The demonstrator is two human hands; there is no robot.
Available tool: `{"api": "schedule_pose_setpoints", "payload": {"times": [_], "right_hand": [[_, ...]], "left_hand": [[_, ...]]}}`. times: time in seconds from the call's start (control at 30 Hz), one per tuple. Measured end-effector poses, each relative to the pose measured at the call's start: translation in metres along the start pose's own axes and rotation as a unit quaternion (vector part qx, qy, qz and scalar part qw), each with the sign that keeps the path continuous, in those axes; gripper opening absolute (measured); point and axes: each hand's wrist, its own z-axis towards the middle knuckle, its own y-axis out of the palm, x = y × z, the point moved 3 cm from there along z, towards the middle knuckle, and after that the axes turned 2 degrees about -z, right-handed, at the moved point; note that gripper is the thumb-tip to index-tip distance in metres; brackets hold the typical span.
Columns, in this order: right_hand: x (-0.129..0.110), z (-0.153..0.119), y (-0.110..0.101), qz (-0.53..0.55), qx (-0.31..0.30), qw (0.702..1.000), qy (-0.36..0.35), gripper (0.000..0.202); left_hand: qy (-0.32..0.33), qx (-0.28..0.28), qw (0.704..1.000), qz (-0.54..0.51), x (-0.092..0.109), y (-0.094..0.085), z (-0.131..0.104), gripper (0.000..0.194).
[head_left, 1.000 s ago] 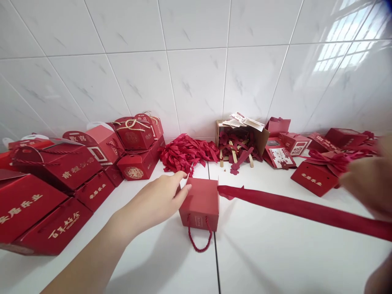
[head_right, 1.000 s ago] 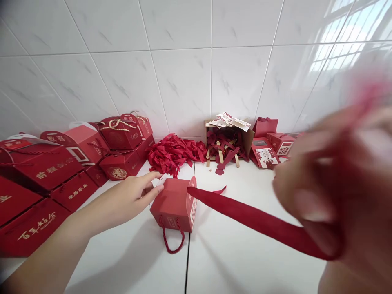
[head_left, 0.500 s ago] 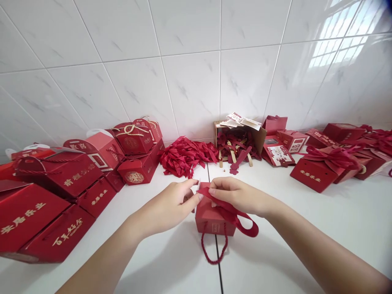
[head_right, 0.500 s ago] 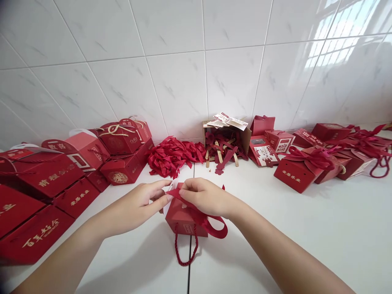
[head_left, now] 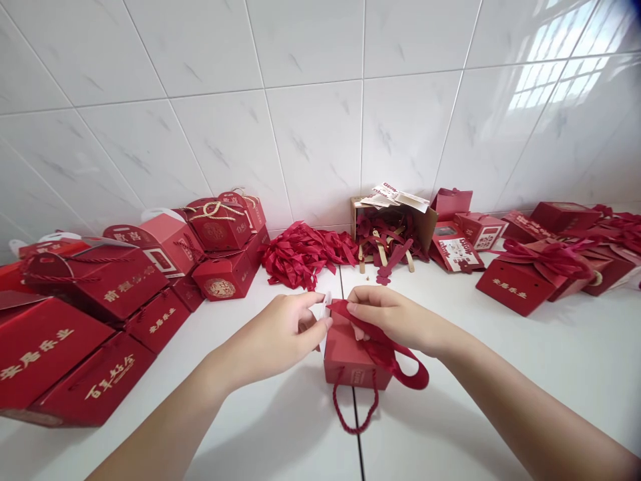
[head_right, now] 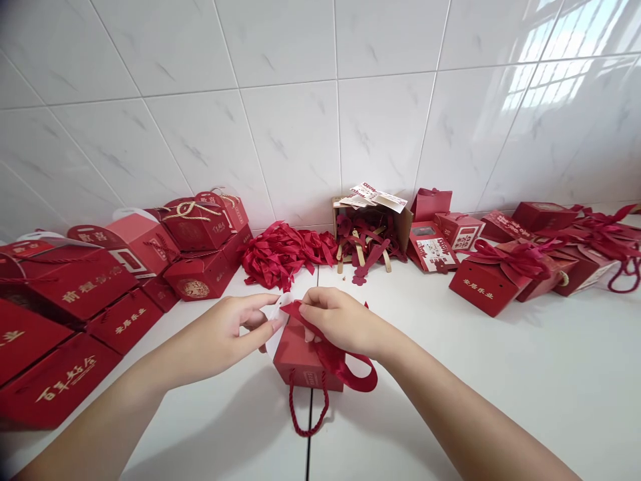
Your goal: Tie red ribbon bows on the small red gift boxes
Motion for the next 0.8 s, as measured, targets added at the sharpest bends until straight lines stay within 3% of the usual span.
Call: {"api": "schedule_pose_setpoints", "payload": {"times": [0.2, 0.63, 0.8], "right_hand": [[0.0003, 0.0000, 0.0022, 0.000, -0.005, 1.000, -0.002, 0.022], [0.0070, 0.0050, 0.0088, -0.090, 0.077, 0.992, -0.042, 0.021], [0.0055, 0.0052, 0.0074, -0.125, 0.095, 0.986, -0.059, 0.018]], "left_hand": [[-0.007, -0.004, 1.000, 0.007, 0.0031, 0.0005, -0.0009, 0.053], [0.016, -0.017, 0.997, -0.067, 0.0017, 0.0007, 0.0082, 0.028], [0.037, 0.024, 0.999, -0.010, 0.0084, -0.0010, 0.0074, 0.022]]}}
